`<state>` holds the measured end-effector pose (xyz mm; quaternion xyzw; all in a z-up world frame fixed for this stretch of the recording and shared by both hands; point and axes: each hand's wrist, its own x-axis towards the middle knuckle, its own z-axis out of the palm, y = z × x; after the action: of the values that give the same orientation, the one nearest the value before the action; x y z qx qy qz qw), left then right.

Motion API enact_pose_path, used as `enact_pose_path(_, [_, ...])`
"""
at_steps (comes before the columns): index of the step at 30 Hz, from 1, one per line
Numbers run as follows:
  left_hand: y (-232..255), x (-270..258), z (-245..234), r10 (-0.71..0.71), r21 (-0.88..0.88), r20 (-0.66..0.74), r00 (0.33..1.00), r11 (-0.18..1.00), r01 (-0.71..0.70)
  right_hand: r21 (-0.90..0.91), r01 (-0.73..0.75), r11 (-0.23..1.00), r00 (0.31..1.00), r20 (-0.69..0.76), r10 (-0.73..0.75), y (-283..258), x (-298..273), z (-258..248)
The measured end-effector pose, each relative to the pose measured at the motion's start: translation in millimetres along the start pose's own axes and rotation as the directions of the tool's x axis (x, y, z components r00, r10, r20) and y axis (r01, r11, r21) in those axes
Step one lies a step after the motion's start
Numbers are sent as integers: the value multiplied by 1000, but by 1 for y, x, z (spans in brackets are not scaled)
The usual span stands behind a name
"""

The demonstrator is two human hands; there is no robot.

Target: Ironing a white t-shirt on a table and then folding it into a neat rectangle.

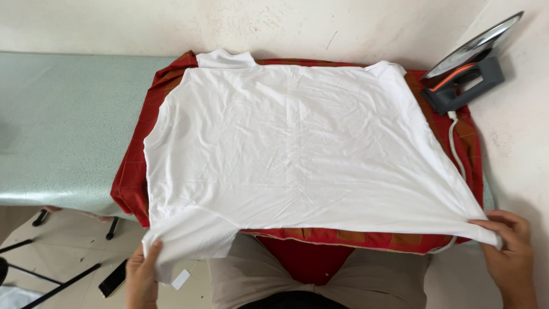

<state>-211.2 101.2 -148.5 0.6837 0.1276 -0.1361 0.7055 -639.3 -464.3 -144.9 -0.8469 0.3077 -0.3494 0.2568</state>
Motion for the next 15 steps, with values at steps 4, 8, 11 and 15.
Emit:
enact_pose_path(4, [38, -24, 5, 52, 153, -18, 998, 987, -48, -109, 63, 992, 998, 17, -61, -11, -3, -2])
enact_pose_path(8, [21, -22, -1, -41, 239, -24, 999, 970, 46, -157, 103, 982, 995, -2, -104, -1, -6, -6])
enact_pose_path(11, [1, -24, 5, -85, 241, 21, 996, 967, 78, -73, 222, 972, 975, 21, -221, 34, -7, -3])
enact_pose_path(15, [-59, 2, -6, -12, 573, 12, 1000, 819, 3, -133, 235, 963, 967, 131, -218, 68, -6, -8])
